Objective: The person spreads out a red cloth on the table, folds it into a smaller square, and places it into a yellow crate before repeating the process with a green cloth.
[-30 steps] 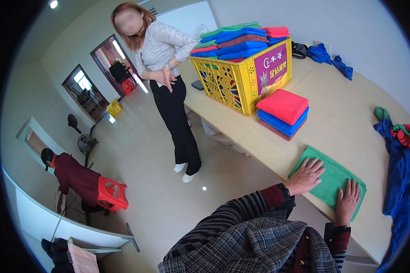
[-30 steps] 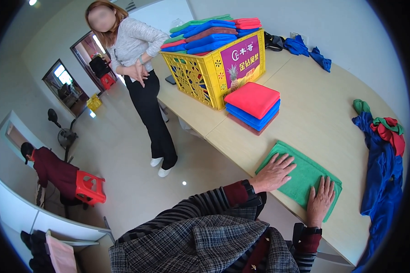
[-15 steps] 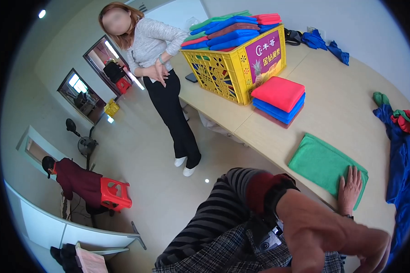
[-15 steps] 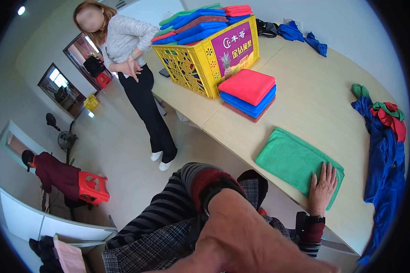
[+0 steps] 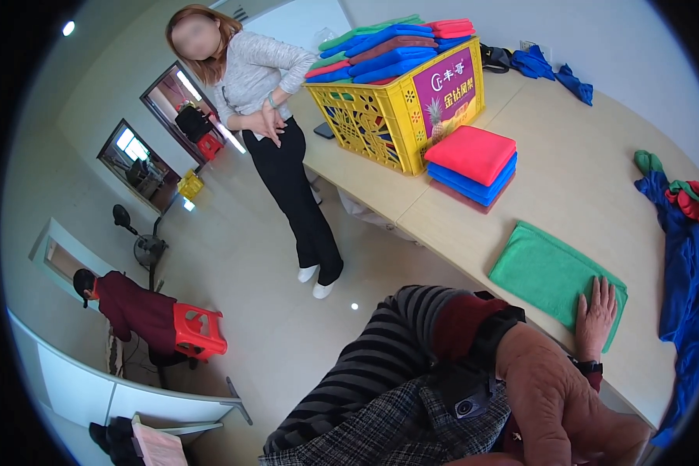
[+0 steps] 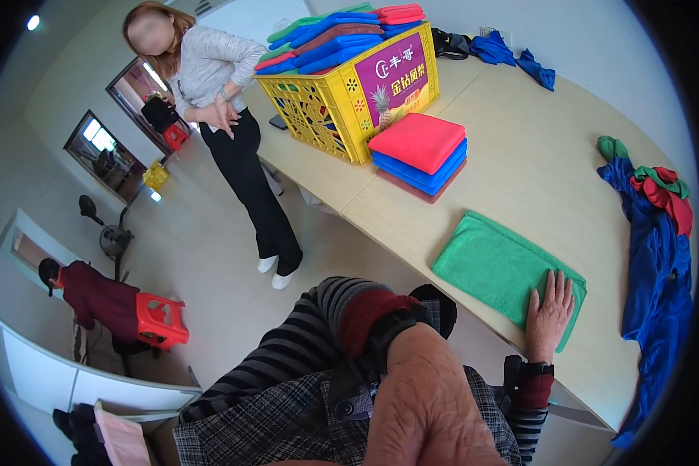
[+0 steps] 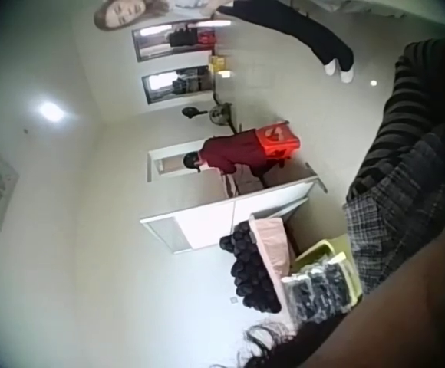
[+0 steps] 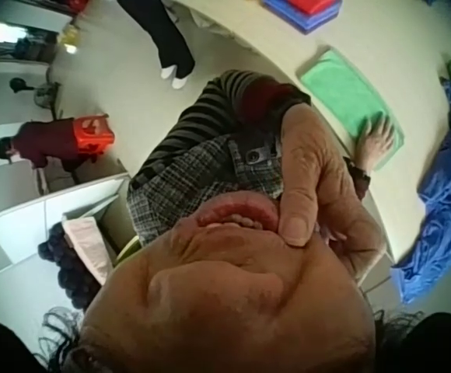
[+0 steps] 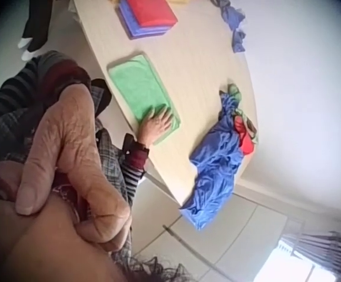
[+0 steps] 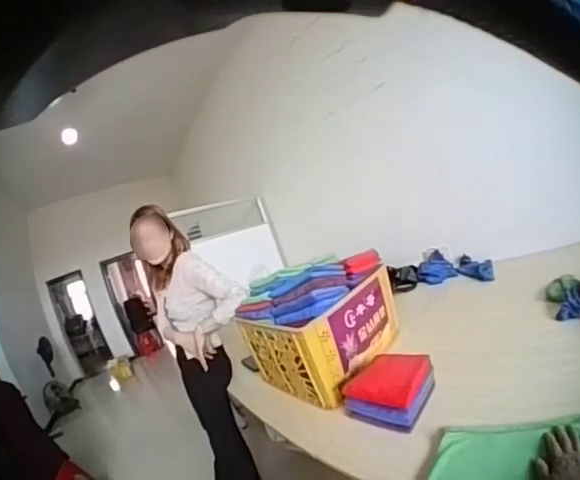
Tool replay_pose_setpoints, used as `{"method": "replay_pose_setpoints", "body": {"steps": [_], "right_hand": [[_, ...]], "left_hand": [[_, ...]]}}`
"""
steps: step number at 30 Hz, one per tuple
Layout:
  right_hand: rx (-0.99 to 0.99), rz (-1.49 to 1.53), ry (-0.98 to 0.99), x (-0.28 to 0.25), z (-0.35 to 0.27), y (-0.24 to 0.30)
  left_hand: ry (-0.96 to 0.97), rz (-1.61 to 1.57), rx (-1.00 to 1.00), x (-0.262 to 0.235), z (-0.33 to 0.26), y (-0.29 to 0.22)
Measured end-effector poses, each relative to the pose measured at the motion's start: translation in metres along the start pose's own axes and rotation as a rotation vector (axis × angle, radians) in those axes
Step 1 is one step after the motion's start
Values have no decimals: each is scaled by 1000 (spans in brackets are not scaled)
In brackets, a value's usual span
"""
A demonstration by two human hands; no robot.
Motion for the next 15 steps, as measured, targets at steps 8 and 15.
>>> {"method": "replay_pose_setpoints", "body": {"steps": [8, 15], "right_hand": [[15, 0, 31, 0, 1, -1], [16, 3, 26, 0, 0, -1]], "left_hand": [[-6, -86, -72, 1, -4, 7], [-6, -163, -142, 4, -5, 8]]}}
Point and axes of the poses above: each hand's wrist, its own z-axis towards the middle knuckle, its own x-axis out of the palm, y = z × x, the point moved 3 cm from there along z, towards the middle knuckle, and after that the axes turned 10 degrees about z, right-handed, at the moved point
